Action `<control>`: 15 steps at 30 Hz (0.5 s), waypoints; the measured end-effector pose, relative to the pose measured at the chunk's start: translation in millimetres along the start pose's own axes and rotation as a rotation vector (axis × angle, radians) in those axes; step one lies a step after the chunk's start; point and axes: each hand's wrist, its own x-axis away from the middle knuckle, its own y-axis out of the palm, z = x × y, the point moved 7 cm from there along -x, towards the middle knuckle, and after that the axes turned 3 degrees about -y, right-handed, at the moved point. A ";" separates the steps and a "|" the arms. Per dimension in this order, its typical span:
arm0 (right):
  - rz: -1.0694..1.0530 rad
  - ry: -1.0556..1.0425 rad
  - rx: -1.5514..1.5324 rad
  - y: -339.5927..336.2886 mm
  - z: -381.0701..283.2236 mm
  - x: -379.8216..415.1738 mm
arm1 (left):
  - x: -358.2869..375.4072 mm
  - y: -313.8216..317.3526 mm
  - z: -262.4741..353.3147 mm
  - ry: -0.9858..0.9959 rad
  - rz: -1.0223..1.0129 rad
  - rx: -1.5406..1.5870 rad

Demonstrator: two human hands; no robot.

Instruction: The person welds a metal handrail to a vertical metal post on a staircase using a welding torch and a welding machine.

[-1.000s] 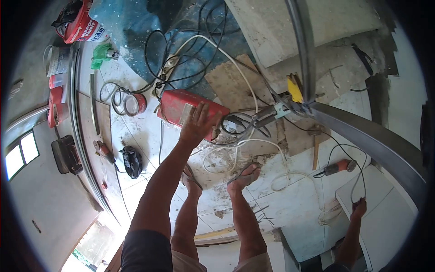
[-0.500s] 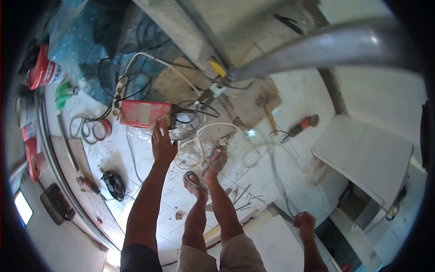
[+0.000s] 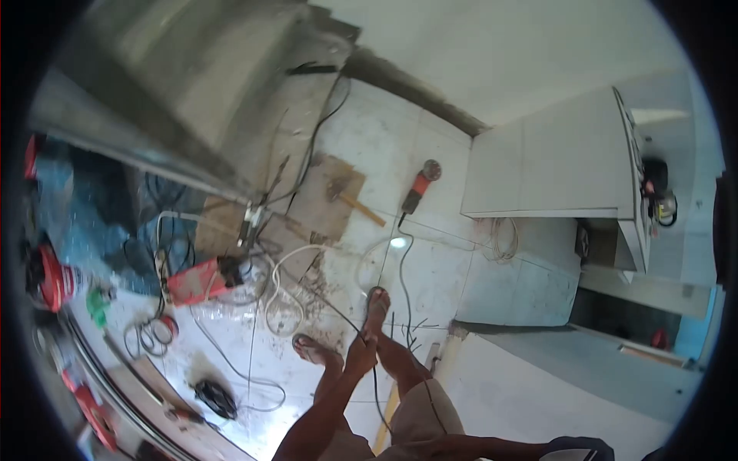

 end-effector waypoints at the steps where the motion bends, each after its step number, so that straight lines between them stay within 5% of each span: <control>1: -0.027 -0.013 -0.027 -15.9 26.5 1.8 | 8.3 11.2 1.4 -0.090 -0.123 -0.196; 2: -0.060 -0.028 -0.054 -33.0 55.3 0.8 | 18.9 21.9 3.5 -0.153 -0.264 -0.401; 6: 0.097 0.124 0.220 -177.9 87.5 -51.0 | 67.1 74.5 -21.8 -0.360 -0.693 -0.228; 7: 0.210 0.274 0.477 -231.0 142.8 -75.9 | 70.8 79.9 -30.7 -0.369 -0.690 -0.282; 8: 0.484 0.047 0.248 -293.7 129.3 -100.7 | 75.0 85.9 -32.4 -0.349 -0.724 -0.361; 9: 0.540 0.406 0.228 -358.3 121.3 -124.6 | 77.1 93.9 -33.1 -0.400 -0.764 -0.397; 11: 0.949 0.330 0.351 -474.6 155.8 -189.5 | 73.9 117.1 -105.5 -0.295 -0.777 -0.411; 13: 1.214 0.159 0.287 -577.0 157.1 -249.8 | 5.1 101.3 -94.8 -0.310 -0.384 -0.607; 15: 1.420 0.286 0.238 -661.5 180.2 -310.6 | -83.7 64.1 -71.1 -0.363 0.059 -0.767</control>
